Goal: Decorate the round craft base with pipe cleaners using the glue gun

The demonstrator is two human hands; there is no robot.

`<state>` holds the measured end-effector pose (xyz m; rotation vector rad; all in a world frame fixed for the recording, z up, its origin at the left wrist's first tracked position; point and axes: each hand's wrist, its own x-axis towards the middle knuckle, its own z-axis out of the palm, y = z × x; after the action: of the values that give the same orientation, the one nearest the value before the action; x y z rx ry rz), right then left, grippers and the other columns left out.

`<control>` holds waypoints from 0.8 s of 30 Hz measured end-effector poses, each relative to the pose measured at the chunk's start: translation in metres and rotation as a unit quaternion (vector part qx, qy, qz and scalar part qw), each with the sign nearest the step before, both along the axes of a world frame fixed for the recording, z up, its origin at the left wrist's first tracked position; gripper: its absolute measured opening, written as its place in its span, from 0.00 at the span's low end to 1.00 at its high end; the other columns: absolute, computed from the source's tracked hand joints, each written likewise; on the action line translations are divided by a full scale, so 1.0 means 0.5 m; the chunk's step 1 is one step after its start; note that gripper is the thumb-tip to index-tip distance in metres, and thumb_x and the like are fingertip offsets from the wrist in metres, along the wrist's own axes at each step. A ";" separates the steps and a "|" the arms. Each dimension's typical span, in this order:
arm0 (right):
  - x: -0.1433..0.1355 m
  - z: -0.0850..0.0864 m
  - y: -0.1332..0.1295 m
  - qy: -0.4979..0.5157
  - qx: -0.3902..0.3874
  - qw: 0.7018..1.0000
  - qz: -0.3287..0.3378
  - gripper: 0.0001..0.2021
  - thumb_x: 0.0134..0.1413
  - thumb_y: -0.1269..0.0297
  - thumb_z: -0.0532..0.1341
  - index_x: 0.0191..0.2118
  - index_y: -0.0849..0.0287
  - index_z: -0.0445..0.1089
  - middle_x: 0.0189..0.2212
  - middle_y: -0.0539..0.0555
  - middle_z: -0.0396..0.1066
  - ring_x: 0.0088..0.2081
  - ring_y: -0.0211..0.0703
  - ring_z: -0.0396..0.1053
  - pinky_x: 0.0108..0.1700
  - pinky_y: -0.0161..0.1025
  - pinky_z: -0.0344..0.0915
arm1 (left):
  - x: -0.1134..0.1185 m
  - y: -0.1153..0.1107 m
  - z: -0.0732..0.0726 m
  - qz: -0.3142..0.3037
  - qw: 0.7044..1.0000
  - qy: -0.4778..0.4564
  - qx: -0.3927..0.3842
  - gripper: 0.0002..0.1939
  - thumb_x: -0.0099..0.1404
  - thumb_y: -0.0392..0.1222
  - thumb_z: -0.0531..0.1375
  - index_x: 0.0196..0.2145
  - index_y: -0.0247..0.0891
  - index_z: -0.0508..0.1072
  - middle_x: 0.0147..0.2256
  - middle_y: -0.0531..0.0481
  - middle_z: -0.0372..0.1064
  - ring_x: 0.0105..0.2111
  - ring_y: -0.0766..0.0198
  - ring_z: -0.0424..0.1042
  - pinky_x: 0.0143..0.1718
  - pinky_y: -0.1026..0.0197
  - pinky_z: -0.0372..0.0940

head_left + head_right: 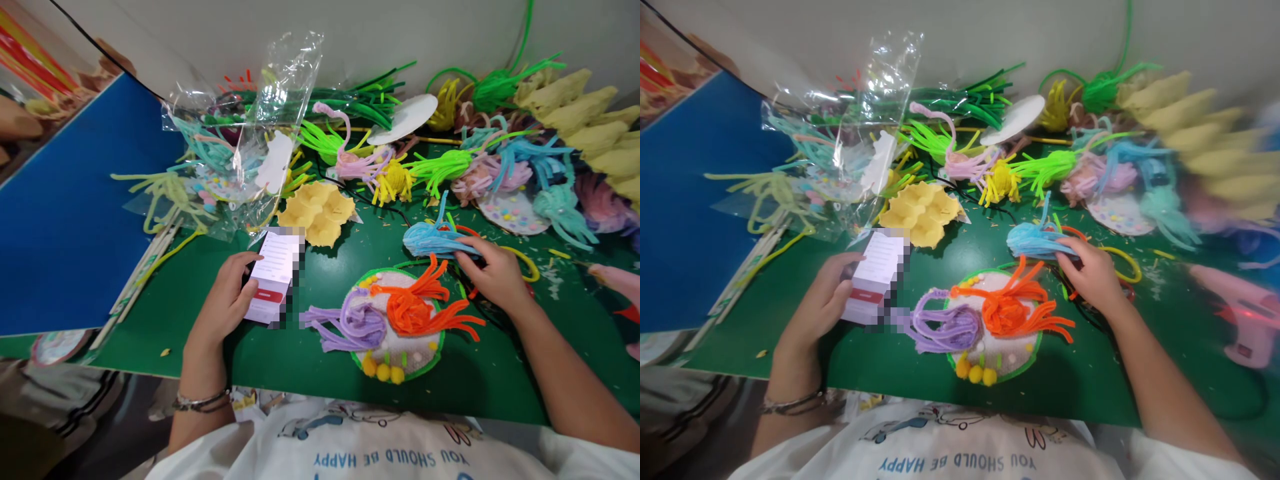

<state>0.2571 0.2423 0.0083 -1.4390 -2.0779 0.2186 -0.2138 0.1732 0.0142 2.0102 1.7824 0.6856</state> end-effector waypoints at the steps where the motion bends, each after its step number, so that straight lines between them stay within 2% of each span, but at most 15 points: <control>1: 0.000 0.000 0.000 -0.001 0.001 1.000 0.000 0.11 0.61 0.57 0.57 0.42 0.53 0.74 0.37 0.55 0.80 0.35 0.48 0.77 0.37 0.41 0.71 | 0.001 0.000 0.001 -0.002 1.000 0.001 -0.004 0.35 0.71 0.65 0.42 0.58 0.33 0.66 0.54 0.35 0.66 0.53 0.47 0.67 0.57 0.45 0.63; 4: 0.000 -0.001 0.001 -0.002 0.011 1.000 0.003 0.11 0.61 0.57 0.57 0.42 0.54 0.74 0.37 0.55 0.80 0.35 0.48 0.77 0.36 0.41 0.71 | 0.001 -0.001 0.004 -0.011 1.000 0.009 -0.016 0.38 0.71 0.66 0.42 0.61 0.32 0.65 0.56 0.34 0.65 0.57 0.46 0.65 0.60 0.44 0.60; 10: -0.002 0.002 0.001 -0.003 0.004 1.000 -0.002 0.12 0.60 0.57 0.57 0.41 0.54 0.75 0.35 0.55 0.79 0.32 0.47 0.76 0.34 0.40 0.70 | -0.004 -0.002 0.002 0.003 1.000 0.004 -0.019 0.36 0.71 0.65 0.41 0.55 0.36 0.71 0.56 0.36 0.65 0.59 0.46 0.64 0.62 0.44 0.60; 24: -0.003 0.006 0.001 0.000 -0.001 1.000 0.000 0.11 0.60 0.58 0.57 0.41 0.54 0.74 0.34 0.55 0.79 0.31 0.46 0.76 0.33 0.40 0.69 | -0.005 -0.002 0.003 0.008 1.000 -0.010 -0.021 0.33 0.71 0.66 0.42 0.51 0.39 0.72 0.55 0.38 0.65 0.59 0.47 0.64 0.64 0.44 0.58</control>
<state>0.2554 0.2427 0.0113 -1.4414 -2.0782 0.2207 -0.2166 0.1722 0.0156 1.9556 1.7893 0.6649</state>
